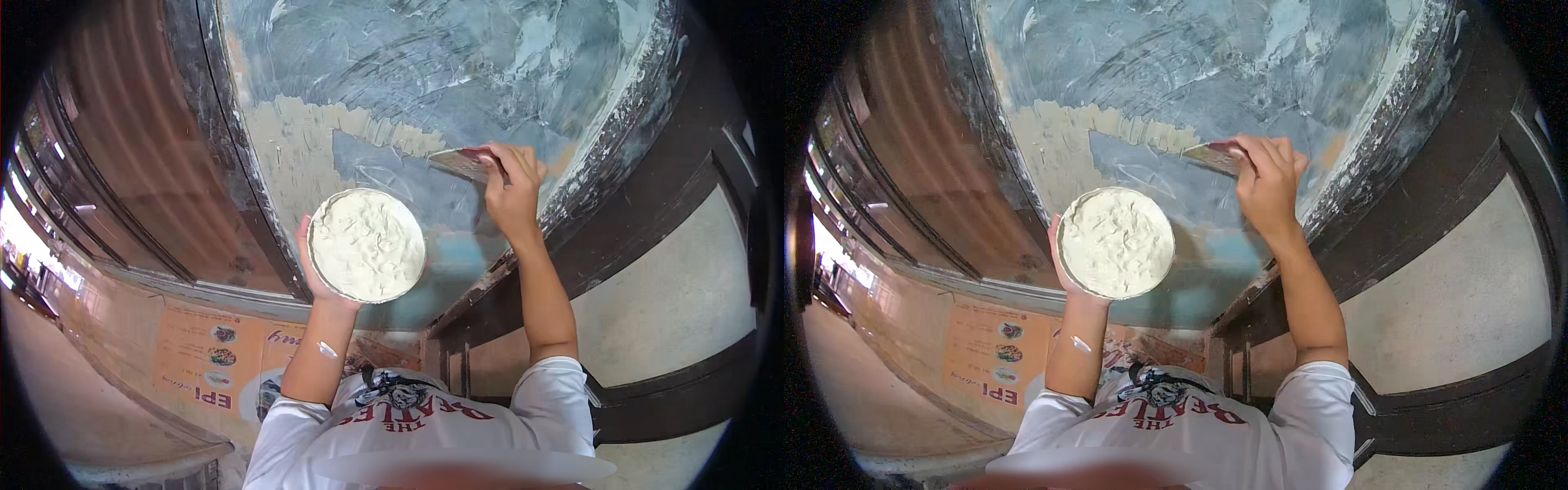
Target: The person applies plaster to a concrete wall using a putty knife.
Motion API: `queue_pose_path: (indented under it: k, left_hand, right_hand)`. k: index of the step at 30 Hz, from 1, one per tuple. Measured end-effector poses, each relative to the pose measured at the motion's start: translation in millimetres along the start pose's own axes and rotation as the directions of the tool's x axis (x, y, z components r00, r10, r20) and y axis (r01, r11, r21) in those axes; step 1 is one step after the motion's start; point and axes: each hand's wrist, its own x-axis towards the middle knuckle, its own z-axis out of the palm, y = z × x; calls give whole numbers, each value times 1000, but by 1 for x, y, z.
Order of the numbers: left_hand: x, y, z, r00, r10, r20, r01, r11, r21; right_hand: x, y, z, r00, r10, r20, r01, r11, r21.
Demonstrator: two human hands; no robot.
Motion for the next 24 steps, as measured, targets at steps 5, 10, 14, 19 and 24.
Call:
queue_pose_path:
  k: [5, 10, 14, 19, 24]
  left_hand:
    - [-2, 8, -12, 994, 48, -94, -40, 996, 82]
    - [-2, 12, -13, 986, 96, -134, -87, 994, 67]
    - [-3, 14, -10, 993, 62, -98, -54, 995, 83]
    - [-4, 15, -14, 990, 66, -123, -56, 995, 83]
    - [-4, 16, -15, 994, 51, -97, -42, 994, 97]
  right_hand:
    - [11, 11, 9, 997, 75, 25, -73, 994, -85]
    - [6, 14, 17, 994, 95, 49, -92, 994, -59]
    - [16, 18, 15, 992, 122, 40, -121, 992, -31]
    - [13, 10, 10, 986, 129, 102, -126, 992, -31]
    - [26, 19, 12, 988, 151, 35, -151, 988, -1]
